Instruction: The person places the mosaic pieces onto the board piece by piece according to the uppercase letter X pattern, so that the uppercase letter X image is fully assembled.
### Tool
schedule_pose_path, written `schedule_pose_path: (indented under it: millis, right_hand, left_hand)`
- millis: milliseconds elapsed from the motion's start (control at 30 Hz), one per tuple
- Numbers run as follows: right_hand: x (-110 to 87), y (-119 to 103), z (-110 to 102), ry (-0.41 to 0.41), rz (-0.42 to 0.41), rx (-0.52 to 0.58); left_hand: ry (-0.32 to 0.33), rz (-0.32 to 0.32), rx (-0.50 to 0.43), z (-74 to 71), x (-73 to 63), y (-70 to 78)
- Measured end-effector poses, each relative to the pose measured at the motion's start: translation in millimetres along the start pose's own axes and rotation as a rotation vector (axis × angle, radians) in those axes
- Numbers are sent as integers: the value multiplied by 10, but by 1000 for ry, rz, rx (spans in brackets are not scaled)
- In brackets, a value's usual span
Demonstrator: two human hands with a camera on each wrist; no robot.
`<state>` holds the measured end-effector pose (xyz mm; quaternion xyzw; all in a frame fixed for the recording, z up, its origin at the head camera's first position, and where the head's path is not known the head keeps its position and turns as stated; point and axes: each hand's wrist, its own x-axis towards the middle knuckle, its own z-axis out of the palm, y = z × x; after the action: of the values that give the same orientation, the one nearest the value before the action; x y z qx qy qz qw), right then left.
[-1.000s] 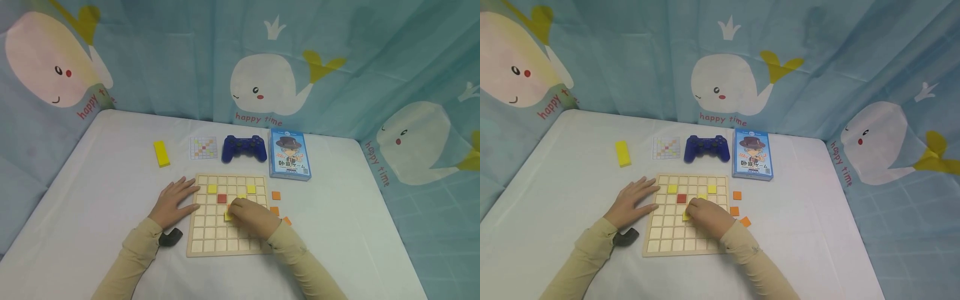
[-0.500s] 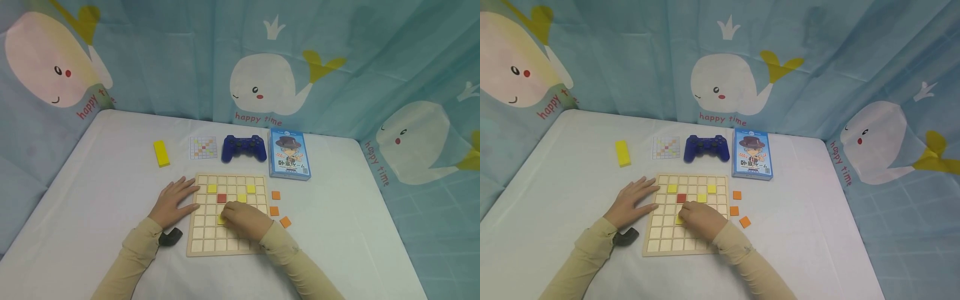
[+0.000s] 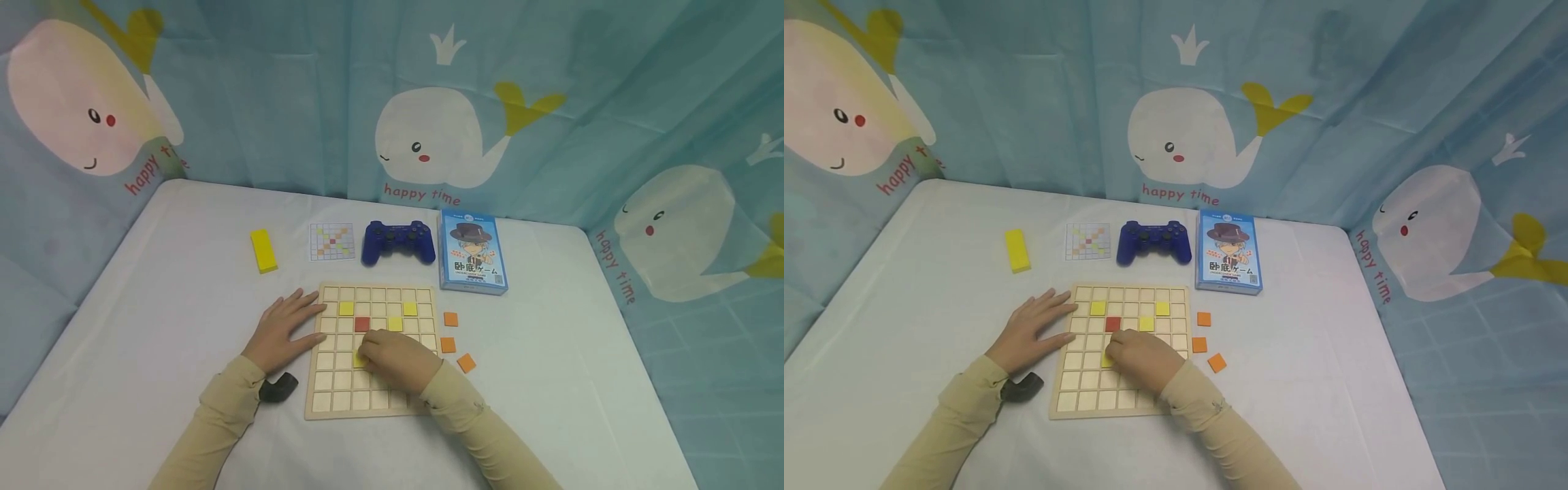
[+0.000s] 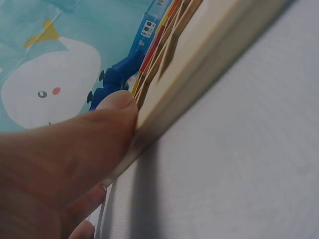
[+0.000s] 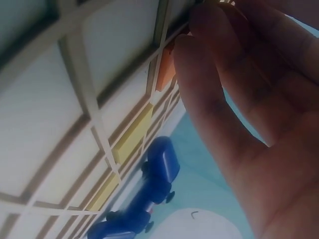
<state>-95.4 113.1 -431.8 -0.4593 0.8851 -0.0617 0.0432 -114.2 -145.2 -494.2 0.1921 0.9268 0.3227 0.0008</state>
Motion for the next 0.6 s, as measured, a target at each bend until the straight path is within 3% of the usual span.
schedule_pose_path:
  millis: [600]
  right_hand:
    - [-7, -11, 9, 11, 20, -6]
  left_hand:
    - [-12, -12, -4, 1, -6, 6]
